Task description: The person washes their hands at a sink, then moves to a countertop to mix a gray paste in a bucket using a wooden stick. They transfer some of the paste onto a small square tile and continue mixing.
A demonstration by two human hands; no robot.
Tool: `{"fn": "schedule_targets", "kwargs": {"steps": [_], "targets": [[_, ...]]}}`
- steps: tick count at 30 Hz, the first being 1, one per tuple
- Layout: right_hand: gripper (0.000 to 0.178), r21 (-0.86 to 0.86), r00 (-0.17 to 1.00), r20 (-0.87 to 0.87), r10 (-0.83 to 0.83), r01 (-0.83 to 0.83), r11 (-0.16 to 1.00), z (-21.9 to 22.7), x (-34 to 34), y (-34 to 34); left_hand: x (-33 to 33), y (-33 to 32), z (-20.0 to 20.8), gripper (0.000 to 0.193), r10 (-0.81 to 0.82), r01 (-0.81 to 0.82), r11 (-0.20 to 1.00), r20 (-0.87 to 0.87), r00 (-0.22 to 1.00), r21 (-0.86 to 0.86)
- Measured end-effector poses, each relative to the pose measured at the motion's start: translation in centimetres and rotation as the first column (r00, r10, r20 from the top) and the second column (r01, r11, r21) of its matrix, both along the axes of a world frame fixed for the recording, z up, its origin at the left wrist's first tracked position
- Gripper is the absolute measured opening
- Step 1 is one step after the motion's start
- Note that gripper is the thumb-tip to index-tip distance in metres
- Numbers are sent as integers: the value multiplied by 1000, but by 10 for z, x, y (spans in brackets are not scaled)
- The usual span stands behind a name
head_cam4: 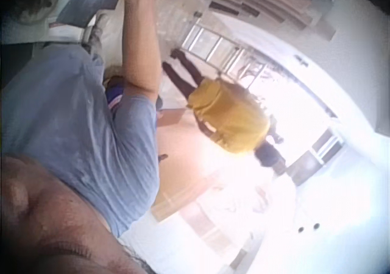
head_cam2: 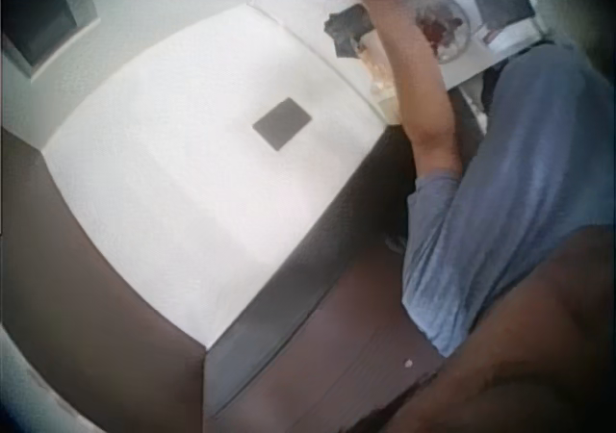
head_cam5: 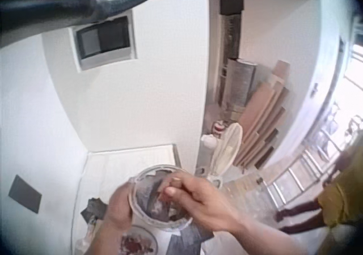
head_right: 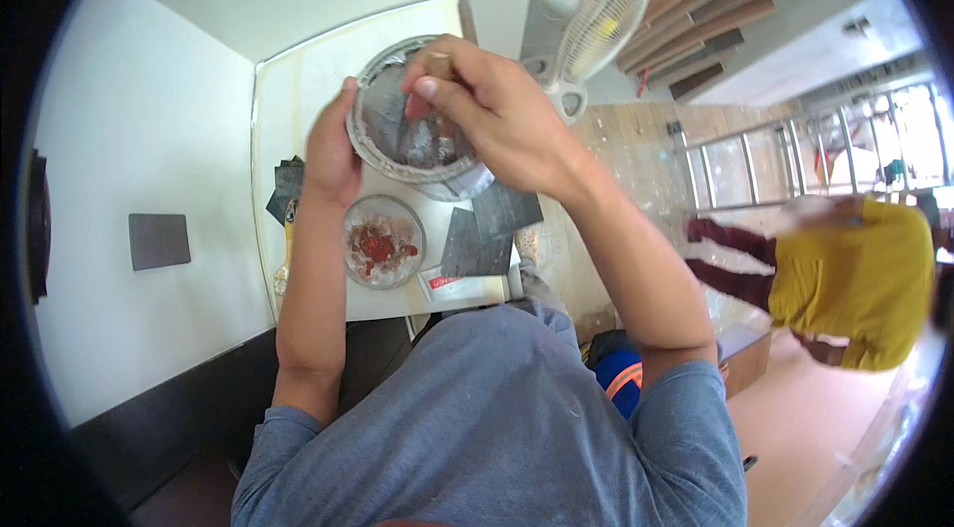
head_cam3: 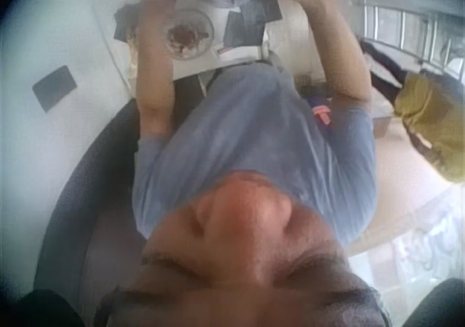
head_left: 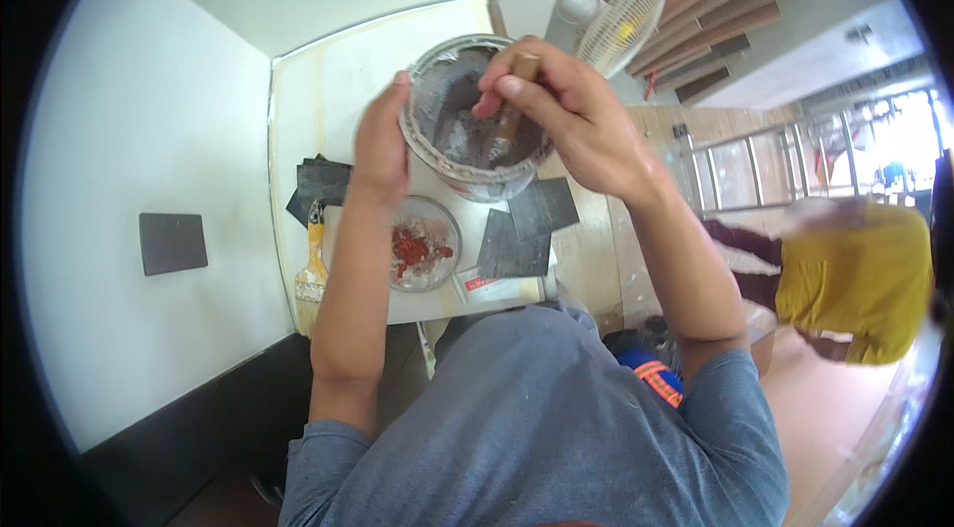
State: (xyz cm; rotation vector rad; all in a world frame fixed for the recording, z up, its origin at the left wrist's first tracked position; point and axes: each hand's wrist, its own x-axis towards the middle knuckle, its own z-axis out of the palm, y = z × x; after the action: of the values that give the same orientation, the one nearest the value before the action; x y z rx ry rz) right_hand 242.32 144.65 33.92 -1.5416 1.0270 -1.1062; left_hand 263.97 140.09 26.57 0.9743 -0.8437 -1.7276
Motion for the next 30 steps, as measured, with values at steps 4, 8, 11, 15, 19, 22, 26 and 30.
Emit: {"fn": "schedule_targets", "kwargs": {"steps": [4,8,11,15,19,22,26,30], "targets": [[21,184,855,510,-96,1,983,0,7,-15,-12,17,-12,50,245,-245,969,9,969,10],[48,121,841,538,-58,-10,993,-2,8,-32,-12,35,-20,50,331,-330,944,7,944,-20],[44,54,856,516,-23,-6,999,-5,15,-38,-17,48,-11,51,346,-344,934,6,938,-95],[44,-95,850,524,52,-2,996,-17,26,-44,-26,62,-5,55,427,-414,898,66,902,-149],[44,-11,934,352,64,-64,998,-21,26,-50,-24,54,-3,57,416,-358,892,191,889,-276],[46,-87,998,63,22,-17,996,-7,24,-41,-24,51,-6,57,391,-361,904,102,915,-229],[70,-281,921,-32,-388,365,888,-53,-59,-8,-25,54,0,56,386,-341,895,112,916,-289],[111,498,962,-186,-202,269,824,-188,-119,89,-24,49,-10,55,393,-349,880,84,916,-321]]}}
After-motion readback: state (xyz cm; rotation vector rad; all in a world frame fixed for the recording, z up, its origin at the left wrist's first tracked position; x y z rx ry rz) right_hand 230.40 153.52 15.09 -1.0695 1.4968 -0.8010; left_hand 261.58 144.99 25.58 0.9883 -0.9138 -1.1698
